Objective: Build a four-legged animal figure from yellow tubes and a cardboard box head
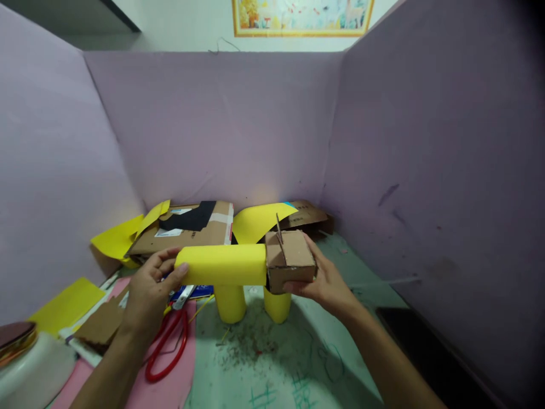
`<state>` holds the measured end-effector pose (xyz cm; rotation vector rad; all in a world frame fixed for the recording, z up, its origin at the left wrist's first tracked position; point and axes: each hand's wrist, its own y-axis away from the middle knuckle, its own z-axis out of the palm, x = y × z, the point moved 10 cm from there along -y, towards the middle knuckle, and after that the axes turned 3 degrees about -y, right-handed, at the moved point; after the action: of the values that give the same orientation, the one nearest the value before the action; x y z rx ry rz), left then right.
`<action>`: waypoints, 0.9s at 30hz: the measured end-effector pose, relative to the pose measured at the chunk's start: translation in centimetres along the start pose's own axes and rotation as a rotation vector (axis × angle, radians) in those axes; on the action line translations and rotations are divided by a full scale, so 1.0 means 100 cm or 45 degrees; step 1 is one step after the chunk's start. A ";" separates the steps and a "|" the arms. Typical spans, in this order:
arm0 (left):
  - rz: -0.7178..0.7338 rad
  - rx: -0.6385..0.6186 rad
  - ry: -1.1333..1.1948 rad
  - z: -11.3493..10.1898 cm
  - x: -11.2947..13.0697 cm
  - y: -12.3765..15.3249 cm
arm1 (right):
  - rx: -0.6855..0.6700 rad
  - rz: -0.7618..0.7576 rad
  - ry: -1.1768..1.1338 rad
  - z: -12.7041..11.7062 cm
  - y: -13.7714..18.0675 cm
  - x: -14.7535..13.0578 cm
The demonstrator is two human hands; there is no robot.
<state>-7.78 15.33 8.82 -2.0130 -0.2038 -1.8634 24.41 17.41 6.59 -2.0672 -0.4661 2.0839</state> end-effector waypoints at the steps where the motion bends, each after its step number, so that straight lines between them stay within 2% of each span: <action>1: 0.012 0.007 -0.003 -0.001 0.000 0.001 | 0.004 0.010 -0.001 0.000 0.000 0.001; 12: 0.052 0.157 0.045 -0.003 0.003 0.011 | 0.077 0.099 -0.032 -0.005 0.005 0.008; 17: 0.093 0.219 0.266 -0.008 0.005 0.005 | 0.037 0.053 -0.003 0.000 0.005 -0.002; 20: 0.088 0.202 0.383 -0.005 0.001 0.000 | 0.054 0.025 0.033 -0.003 0.005 -0.003; 27: 0.053 0.065 0.353 0.009 -0.012 0.003 | 0.066 0.008 0.094 -0.004 0.007 -0.002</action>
<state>-6.99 15.59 7.53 -1.6898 -0.1295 -2.0619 24.90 16.74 6.56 -2.1102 -0.3909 1.9932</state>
